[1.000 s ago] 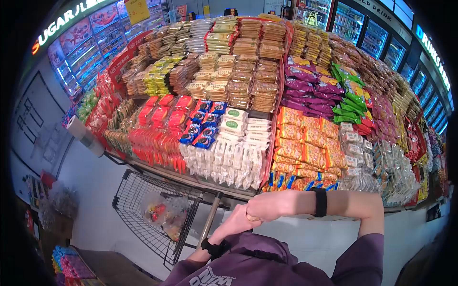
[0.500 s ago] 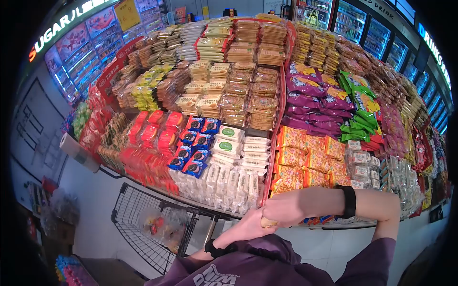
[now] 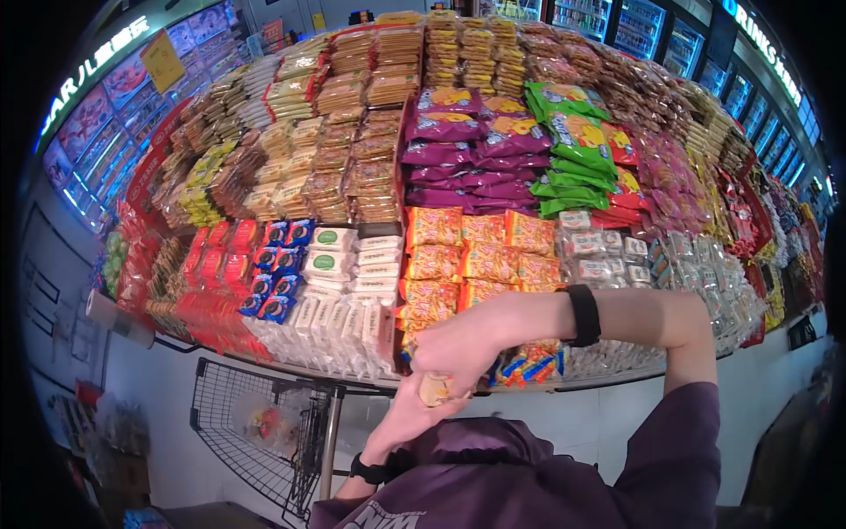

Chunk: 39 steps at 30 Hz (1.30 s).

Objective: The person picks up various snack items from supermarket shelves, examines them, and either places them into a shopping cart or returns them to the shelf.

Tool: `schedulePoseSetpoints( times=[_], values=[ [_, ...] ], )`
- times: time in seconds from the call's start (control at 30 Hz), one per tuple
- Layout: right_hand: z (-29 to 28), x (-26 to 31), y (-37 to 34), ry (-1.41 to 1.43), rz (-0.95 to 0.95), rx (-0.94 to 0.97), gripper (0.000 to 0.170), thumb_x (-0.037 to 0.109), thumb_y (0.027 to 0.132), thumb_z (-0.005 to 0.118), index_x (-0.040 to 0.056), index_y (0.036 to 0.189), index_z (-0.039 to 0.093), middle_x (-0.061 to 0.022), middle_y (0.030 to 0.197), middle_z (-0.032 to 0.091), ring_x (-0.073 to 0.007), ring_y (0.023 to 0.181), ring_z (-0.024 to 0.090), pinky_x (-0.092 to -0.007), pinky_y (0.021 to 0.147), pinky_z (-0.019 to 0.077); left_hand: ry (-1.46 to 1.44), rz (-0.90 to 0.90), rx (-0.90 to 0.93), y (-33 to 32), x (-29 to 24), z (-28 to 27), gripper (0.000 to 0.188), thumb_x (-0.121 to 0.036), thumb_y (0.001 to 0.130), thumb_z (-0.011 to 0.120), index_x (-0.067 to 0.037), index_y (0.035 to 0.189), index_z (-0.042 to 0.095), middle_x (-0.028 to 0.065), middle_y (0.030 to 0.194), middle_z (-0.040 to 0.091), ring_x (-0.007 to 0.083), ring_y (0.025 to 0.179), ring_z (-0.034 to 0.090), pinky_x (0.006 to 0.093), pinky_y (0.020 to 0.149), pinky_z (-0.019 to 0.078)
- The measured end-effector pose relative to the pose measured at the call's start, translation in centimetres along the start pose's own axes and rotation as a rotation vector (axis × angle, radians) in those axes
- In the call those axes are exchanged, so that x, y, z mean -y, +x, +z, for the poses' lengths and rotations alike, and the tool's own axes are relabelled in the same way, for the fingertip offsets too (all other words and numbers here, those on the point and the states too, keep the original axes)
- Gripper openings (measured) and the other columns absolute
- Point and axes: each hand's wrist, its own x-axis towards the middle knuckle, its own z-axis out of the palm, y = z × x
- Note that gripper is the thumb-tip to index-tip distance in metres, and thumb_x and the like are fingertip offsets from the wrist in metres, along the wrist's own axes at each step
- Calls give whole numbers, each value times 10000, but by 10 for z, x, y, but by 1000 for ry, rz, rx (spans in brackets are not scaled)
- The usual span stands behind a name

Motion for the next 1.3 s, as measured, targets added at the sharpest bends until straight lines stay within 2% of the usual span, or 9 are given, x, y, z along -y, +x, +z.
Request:
schedulePoseSetpoints(
  times=[0.1, 0.23, 0.3, 0.47, 0.93, 1.13, 1.17, 1.23, 1.3],
  values=[
    [11, 5, -42, 180, 20, -175, 418, 228, 765, 721, -45, 1036, 559, -185, 744, 655, -312, 610, 630, -416, 553, 483, -249, -35, 104, 0, -13, 27, 351, -32, 780, 772, 5, 1093, 619, 83, 1010, 698, 150, 925, 671, 295, 827, 543],
    [38, 17, -102, 481, 87, -411, 393, 220, 890, 673, -21, 1143, 493, -124, 764, 663, -158, 630, 630, -300, 533, 475, -554, -3, 108, 0, -15, 75, 486, 19, 827, 704, 21, 1262, 488, 156, 1087, 661, 259, 992, 675, 392, 858, 581],
    [57, 25, -126, 738, 203, -522, 408, 272, 897, 673, -12, 1134, 501, -107, 802, 679, -150, 628, 629, -290, 530, 475, -598, 29, 41, 0, -18, 99, 528, -179, 929, 619, 41, 1349, 387, 232, 1195, 581, 336, 1073, 636, 529, 881, 575],
    [103, 15, -156, 1070, 256, -705, 327, 295, 954, 632, 55, 1161, 550, -2, 891, 636, -42, 718, 546, -201, 542, 424, -711, 105, 56, 6, -20, 144, 444, -159, 1029, 414, 1, 1424, 290, 201, 1312, 503, 326, 1152, 593, 509, 852, 593],
    [139, 27, -195, 1094, 235, -877, 314, 336, 989, 551, 91, 1184, 573, 1, 996, 633, -15, 796, 560, -175, 538, 384, -591, 193, 84, 3, -27, 190, 460, -154, 1030, 415, -12, 1440, 263, 166, 1288, 515, 275, 1121, 608, 484, 894, 581],
    [163, 21, -187, 1217, 13, -1027, 348, 348, 1018, 498, 73, 1224, 552, -33, 1044, 597, -64, 898, 530, -229, 709, 435, -447, 199, -41, -5, -26, 194, 483, -138, 1011, 488, -1, 1432, 293, 119, 1283, 524, 210, 1145, 580, 371, 941, 524],
    [171, 23, -189, 1263, 23, -975, 351, 301, 1011, 520, 68, 1273, 524, -48, 1153, 579, -99, 1058, 529, -258, 861, 446, -303, 243, -74, -6, -21, 195, 482, -134, 1005, 504, 3, 1425, 311, 109, 1286, 524, 190, 1148, 568, 350, 951, 500],
    [192, 28, -176, 1167, -123, -1052, 399, 231, 975, 593, 57, 1319, 493, -59, 1220, 583, -128, 1169, 520, -298, 974, 437, -10, 315, -143, -8, -8, 196, 480, -127, 993, 536, 10, 1412, 347, 87, 1291, 524, 152, 1153, 545, 307, 972, 451],
    [202, 29, -167, 1202, -165, -1053, 446, 197, 939, 646, 47, 1331, 493, -73, 1274, 577, -141, 1213, 510, -314, 1022, 417, -90, 241, -137, -15, 1, 195, 474, -97, 956, 599, 19, 1381, 424, 76, 1290, 535, 127, 1154, 526, 290, 988, 416]
  ],
)
